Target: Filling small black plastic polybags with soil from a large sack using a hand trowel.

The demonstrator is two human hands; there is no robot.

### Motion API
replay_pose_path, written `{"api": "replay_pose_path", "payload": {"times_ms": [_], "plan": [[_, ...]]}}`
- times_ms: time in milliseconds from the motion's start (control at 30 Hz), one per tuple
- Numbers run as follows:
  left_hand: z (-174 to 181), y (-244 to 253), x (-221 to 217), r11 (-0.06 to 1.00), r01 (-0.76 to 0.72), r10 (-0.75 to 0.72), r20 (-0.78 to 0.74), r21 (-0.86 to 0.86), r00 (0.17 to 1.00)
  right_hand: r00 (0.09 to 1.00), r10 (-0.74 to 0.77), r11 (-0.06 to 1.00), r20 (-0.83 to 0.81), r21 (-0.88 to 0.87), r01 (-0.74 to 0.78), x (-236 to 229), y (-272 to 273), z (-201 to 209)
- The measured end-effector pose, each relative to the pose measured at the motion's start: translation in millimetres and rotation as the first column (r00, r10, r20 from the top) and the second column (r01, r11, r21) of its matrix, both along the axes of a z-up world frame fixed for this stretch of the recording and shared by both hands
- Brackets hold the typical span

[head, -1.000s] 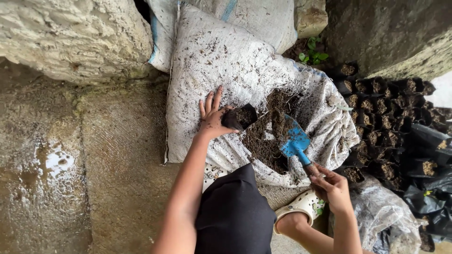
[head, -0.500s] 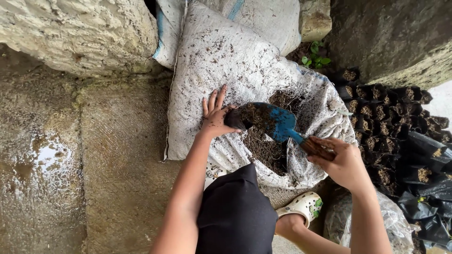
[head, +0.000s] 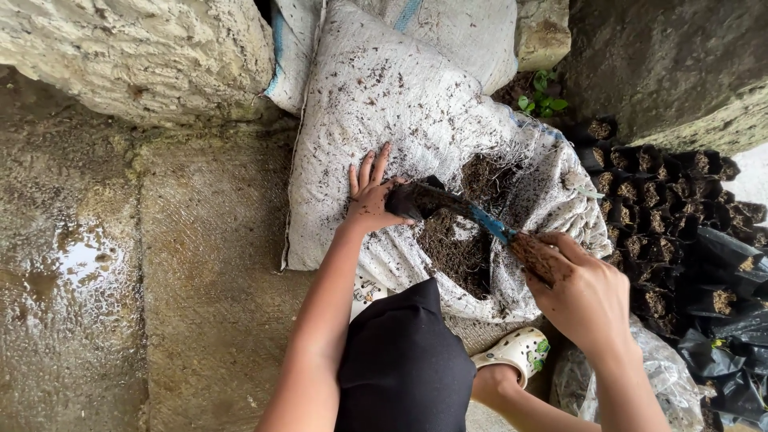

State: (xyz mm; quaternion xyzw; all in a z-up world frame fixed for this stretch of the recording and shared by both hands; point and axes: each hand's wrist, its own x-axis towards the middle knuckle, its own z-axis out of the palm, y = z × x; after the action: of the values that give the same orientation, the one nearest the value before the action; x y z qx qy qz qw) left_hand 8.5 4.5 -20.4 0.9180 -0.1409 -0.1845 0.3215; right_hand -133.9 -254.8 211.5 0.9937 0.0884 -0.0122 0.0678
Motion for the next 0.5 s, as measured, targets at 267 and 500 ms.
{"api": "replay_pose_path", "payload": {"times_ms": [267,500], "plan": [[2,0,0,1.000,0.001,-0.001,-0.026,0.028,1.000,0.989,0.091,0.996,0.114,-0.004,-0.091,10,2,33],[0,1,-1,1.000,-0.010,0.011,0.049,-0.024,0.999,0.967,0.253,0.967,0.046,-0.042,-0.251,19,25,3]]}}
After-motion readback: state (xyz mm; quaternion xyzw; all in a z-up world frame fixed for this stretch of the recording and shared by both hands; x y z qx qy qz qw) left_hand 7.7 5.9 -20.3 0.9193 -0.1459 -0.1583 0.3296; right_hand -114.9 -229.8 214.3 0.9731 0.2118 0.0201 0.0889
